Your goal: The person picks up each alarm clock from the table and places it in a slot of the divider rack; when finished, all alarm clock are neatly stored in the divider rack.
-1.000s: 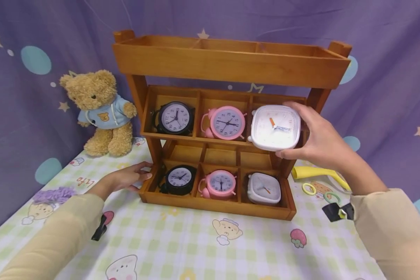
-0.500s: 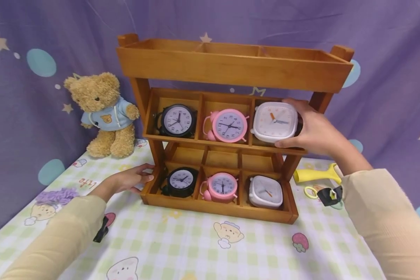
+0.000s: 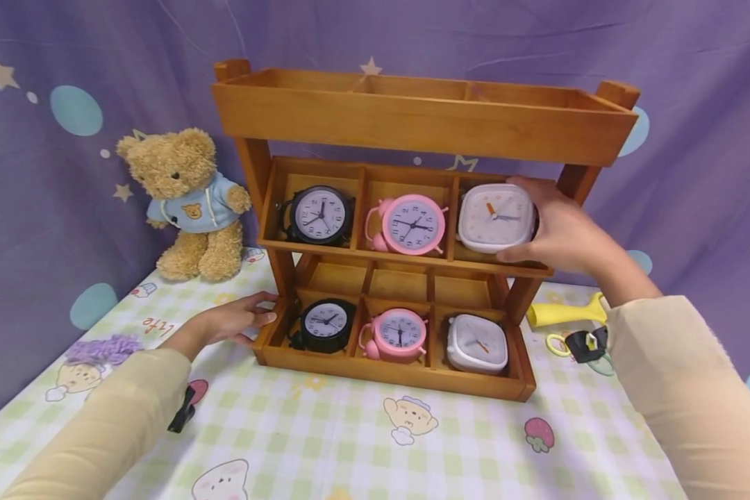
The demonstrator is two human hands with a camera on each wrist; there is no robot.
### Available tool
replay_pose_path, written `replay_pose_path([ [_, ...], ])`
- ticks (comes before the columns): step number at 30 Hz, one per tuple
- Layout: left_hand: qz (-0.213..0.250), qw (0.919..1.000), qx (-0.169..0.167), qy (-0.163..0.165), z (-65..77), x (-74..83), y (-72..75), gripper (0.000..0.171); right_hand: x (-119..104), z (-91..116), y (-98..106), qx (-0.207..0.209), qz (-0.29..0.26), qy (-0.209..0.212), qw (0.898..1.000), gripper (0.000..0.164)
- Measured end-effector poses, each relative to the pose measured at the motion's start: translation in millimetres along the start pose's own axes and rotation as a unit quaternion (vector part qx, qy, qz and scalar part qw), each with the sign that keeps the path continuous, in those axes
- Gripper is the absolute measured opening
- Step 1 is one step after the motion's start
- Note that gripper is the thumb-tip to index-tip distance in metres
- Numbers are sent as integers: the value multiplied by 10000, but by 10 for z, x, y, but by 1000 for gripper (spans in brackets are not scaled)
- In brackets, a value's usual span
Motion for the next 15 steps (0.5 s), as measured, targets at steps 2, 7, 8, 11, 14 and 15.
replay_pose_path([
  [2,4,10000,3,-4,2,3,-2,56,7,-20,-10,-23,21,-33,10000,115],
  [7,23,10000,12,-10,13,10,-1,56,3,-39,-21,-116,45,-11,9999,114],
  [8,12,10000,11,-15,13,9,0,56,-2,-39,-28,-145,63,-22,9999,113],
  [11,-23,10000,15,-16,11,8,5,56,-17,-36,-49,-267,173,-87,9995,112],
  [14,-41,10000,24,-7,-4,0,3,55,-12,-44,-60,-468,338,-268,9980,114],
  [15,-28,10000,32,5,-4,0,3,55,-9,-51,-59,-537,404,-312,9973,115],
])
Point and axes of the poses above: each hand's wrist, its own z-axis away from the middle knuckle, its own y-axis out of the back of the hand, x = y × z, the point moved 4 cm from there along -z, towards the middle knuckle, and after that the axes turned 9 degrees about -z, right-handed, at the moved point
